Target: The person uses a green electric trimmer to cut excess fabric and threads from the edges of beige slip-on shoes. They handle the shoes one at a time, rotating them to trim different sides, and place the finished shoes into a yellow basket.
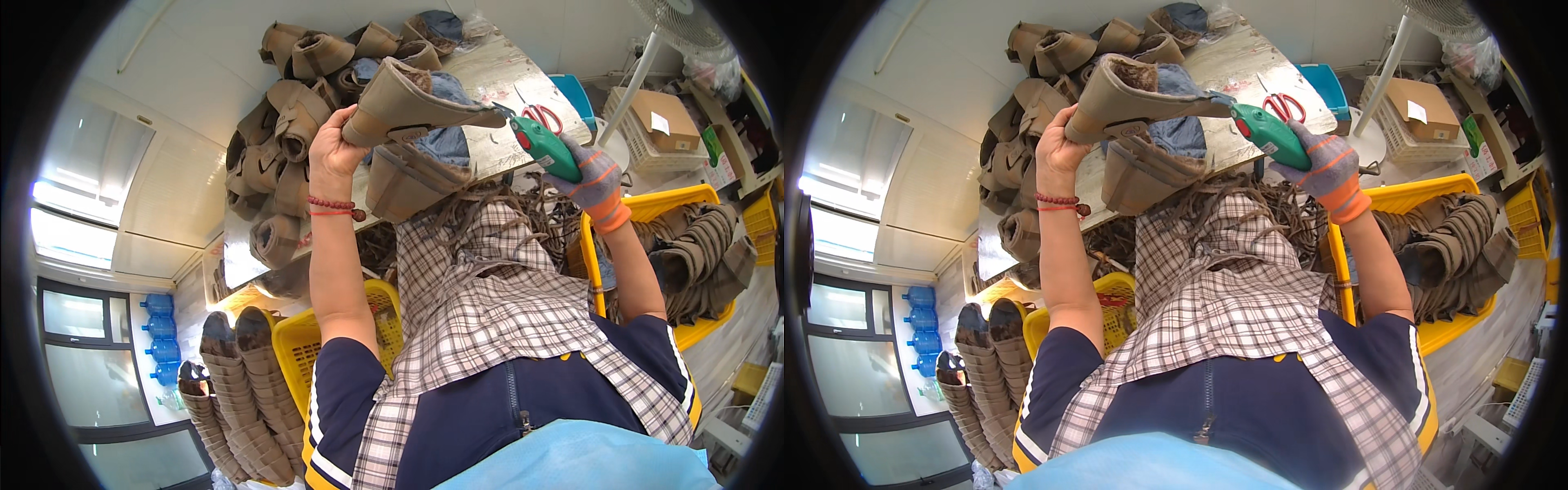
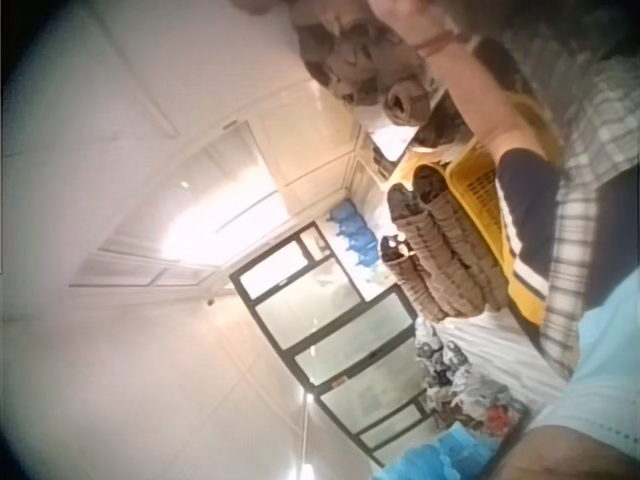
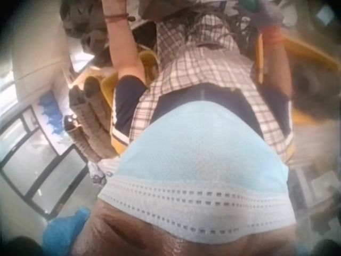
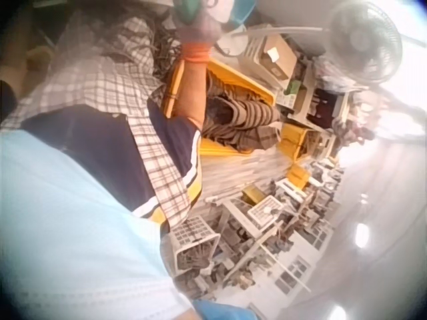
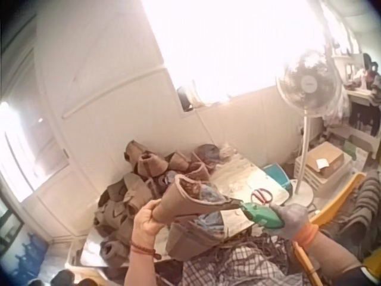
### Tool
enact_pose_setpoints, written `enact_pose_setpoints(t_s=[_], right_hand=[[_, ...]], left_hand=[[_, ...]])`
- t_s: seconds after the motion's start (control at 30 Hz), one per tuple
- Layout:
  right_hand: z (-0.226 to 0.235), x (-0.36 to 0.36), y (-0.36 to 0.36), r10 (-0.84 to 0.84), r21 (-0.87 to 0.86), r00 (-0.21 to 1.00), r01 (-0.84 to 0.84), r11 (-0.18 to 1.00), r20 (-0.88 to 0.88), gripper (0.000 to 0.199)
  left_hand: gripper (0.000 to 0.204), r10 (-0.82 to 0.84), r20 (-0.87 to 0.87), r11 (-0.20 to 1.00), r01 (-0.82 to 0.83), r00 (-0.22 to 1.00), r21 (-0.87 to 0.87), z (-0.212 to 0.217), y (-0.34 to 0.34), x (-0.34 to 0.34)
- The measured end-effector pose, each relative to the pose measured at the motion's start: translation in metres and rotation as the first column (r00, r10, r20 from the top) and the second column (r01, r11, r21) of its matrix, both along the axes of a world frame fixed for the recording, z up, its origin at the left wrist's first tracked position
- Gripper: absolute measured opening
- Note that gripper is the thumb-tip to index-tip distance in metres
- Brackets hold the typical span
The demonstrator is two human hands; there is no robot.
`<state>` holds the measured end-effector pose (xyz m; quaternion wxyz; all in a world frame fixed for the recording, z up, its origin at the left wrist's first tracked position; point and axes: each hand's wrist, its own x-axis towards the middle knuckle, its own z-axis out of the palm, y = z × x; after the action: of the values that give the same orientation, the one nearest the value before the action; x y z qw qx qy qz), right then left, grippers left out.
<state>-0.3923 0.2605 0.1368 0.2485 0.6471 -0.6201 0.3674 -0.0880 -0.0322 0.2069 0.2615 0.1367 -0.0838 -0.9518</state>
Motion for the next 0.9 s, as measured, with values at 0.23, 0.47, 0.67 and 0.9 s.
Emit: enact_pose_setpoints(t_s=[0.23, 0.47, 0.67, 0.9], right_hand=[[-0.005, -0.005, 0.0, 0.028, 0.053, 1.0, -0.028, 0.998, -0.008, 0.068], [-0.006, -0.004, 0.0, 0.079, 0.074, 0.997, -0.08, 0.994, 0.019, 0.069], [-0.001, 0.005, -0.001, 0.114, 0.06, 0.992, -0.117, 0.991, 0.054, 0.067], [-0.002, 0.008, -0.006, 0.085, 0.062, 0.995, -0.089, 0.994, 0.057, 0.066]], left_hand=[[0.028, -0.089, -0.087, 0.994, 0.094, 0.992, 0.05, -0.014, 0.003, 0.0], [0.027, -0.061, -0.049, 0.996, 0.064, 0.997, 0.056, -0.022, 0.008, -0.009], [0.024, -0.085, -0.046, 0.989, 0.09, 0.995, 0.121, -0.032, 0.005, -0.015], [0.025, -0.091, -0.123, 0.989, 0.104, 0.988, 0.106, -0.032, 0.022, -0.028]])
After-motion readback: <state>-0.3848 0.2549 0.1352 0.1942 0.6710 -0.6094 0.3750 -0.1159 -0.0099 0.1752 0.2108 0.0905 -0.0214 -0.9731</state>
